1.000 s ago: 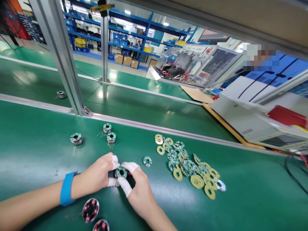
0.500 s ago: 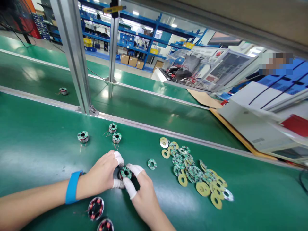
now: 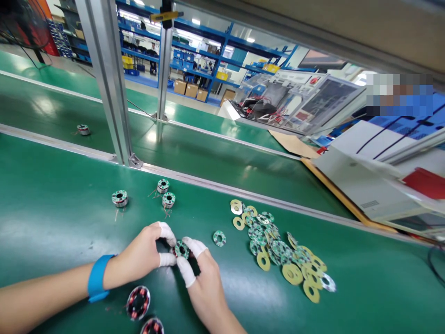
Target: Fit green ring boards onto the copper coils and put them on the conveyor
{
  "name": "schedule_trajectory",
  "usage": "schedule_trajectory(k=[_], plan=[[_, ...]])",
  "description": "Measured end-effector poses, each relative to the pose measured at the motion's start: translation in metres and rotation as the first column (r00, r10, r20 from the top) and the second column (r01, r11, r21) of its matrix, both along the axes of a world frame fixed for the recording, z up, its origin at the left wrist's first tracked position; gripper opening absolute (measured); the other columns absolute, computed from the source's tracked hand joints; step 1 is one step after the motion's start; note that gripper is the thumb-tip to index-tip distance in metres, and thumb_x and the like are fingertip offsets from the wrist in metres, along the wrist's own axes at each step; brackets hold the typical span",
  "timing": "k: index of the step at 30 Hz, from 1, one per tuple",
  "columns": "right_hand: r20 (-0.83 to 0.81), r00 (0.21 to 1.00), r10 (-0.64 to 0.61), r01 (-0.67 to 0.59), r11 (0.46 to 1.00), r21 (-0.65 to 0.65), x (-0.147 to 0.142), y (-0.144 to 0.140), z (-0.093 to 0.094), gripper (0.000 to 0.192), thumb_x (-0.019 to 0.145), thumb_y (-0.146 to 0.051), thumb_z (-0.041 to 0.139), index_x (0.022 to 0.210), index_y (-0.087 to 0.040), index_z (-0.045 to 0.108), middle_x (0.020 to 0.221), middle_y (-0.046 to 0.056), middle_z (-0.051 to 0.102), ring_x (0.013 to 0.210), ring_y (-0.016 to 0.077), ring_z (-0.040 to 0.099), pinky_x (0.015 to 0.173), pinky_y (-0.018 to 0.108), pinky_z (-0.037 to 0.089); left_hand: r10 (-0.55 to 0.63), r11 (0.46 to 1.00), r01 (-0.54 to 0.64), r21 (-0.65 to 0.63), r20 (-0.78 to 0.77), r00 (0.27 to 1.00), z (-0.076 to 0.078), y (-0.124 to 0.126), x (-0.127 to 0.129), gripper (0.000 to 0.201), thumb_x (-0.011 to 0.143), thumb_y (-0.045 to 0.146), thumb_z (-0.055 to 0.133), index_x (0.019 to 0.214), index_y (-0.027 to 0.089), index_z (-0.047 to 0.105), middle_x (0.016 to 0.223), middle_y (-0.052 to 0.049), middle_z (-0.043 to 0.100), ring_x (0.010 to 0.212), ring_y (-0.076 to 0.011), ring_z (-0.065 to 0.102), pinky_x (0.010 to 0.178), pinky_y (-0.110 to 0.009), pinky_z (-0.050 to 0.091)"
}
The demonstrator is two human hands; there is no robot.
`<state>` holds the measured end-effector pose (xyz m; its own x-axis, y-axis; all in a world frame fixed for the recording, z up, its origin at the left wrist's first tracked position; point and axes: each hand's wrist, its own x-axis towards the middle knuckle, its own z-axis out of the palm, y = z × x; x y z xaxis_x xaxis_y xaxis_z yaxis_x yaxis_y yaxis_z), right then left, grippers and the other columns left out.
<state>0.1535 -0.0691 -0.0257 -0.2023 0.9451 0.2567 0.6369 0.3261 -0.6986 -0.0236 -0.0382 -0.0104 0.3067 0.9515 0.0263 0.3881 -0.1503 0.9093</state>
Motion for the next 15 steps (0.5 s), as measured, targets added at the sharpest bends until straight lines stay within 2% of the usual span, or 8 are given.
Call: schedule_trajectory(k=[3, 10, 15], plan=[[-0.003, 1.0, -0.012, 0.012, 1.0, 0.0, -0.0013, -0.0004, -0.0005, 0.028, 0.083, -0.033, 0.054, 0.106, -0.019, 0.064, 0.1, 0.011, 0.069, 0.086, 0.0238, 0.066, 0.077, 0.036, 0.056, 0.034, 0.996, -0.029, -0.089, 0.064, 0.997, -0.0006, 0.0011, 0.001, 0.019, 0.055, 0.005, 0.075, 0.065, 0.015, 0.063, 0.07, 0.001, 0.061, 0.069, -0.0153, 0.056, 0.066, -0.027, 0.044], [-0.027, 0.998, -0.062, 0.062, 0.998, 0.01, -0.0033, -0.0006, -0.0025, 0.028, 0.082, -0.033, 0.055, 0.104, -0.018, 0.065, 0.096, 0.011, 0.07, 0.08, 0.0225, 0.067, 0.072, 0.034, 0.056, 0.051, 0.987, -0.015, -0.163, 0.217, 0.975, -0.0028, -0.0002, 0.0021, 0.014, 0.059, 0.003, 0.071, 0.066, 0.015, 0.071, 0.067, 0.001, 0.061, 0.067, -0.014, 0.057, 0.066, -0.025, 0.043], [-0.037, 0.998, -0.041, 0.042, 0.999, 0.034, -0.0042, -0.0004, -0.0042, 0.028, 0.083, -0.032, 0.055, 0.105, -0.019, 0.065, 0.098, 0.011, 0.069, 0.083, 0.0227, 0.066, 0.073, 0.035, 0.056, 0.049, 0.985, -0.01, -0.174, 0.22, 0.974, -0.0051, -0.0027, -0.0009, 0.011, 0.062, 0.006, 0.071, 0.065, 0.016, 0.072, 0.065, 0.001, 0.06, 0.066, -0.0136, 0.056, 0.065, -0.024, 0.043]])
